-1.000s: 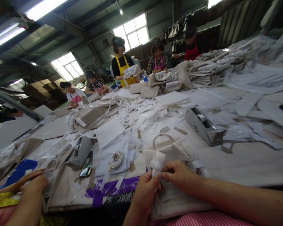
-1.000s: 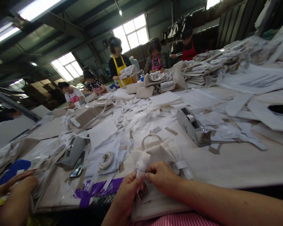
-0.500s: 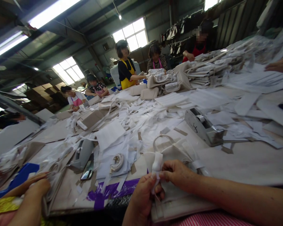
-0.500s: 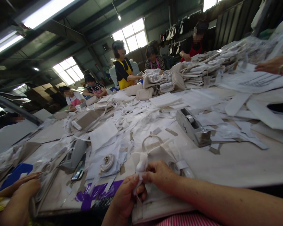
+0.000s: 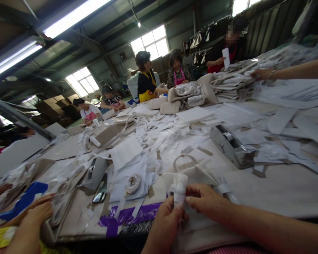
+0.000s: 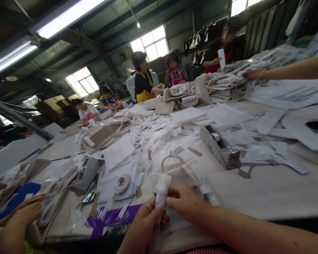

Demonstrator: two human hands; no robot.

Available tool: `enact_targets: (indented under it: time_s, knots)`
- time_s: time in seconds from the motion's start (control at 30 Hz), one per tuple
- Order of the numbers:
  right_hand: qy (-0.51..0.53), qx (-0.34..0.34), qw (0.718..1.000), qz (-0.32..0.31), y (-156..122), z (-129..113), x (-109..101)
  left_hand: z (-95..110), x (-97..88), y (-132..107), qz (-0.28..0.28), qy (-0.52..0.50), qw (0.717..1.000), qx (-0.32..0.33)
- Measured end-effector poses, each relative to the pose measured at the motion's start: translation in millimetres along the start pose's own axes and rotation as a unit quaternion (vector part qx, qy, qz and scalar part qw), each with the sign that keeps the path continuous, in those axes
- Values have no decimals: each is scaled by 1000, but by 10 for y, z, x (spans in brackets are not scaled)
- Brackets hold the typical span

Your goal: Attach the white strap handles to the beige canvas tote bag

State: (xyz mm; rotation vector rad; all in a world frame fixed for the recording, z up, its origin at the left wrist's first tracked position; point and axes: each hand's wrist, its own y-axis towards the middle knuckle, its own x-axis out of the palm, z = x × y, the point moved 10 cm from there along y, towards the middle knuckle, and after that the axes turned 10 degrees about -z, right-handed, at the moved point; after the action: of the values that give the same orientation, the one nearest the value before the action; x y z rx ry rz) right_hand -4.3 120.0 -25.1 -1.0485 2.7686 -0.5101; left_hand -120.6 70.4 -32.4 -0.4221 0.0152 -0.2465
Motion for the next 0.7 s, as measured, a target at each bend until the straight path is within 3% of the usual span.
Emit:
enact_targets:
  time_s: [0.1,0.2,0.27,0.33,0.47,0.57,0.7]
  knots:
    - [85,36,996,-20,3,67,131,189,18,-172,89,196,975,47]
    - [198,60,978,8,63,224,206,217,21,-359,153,244,954,84]
    - [278,46,960,1,111,267,286,241,-9,-423,154,270,945,97]
    - [320,22,947,-18,136,238,350,314,-140,-449,162,289,939,95]
    - [313,-4,949,-36,117,126,381,595,-545,-439,258,252,925,119]
    - [295,-20,955,-32,99,68,357,640,-465,-142,189,211,951,122]
    - [259,-16,966,-1,76,101,277,487,-313,182,139,171,971,96]
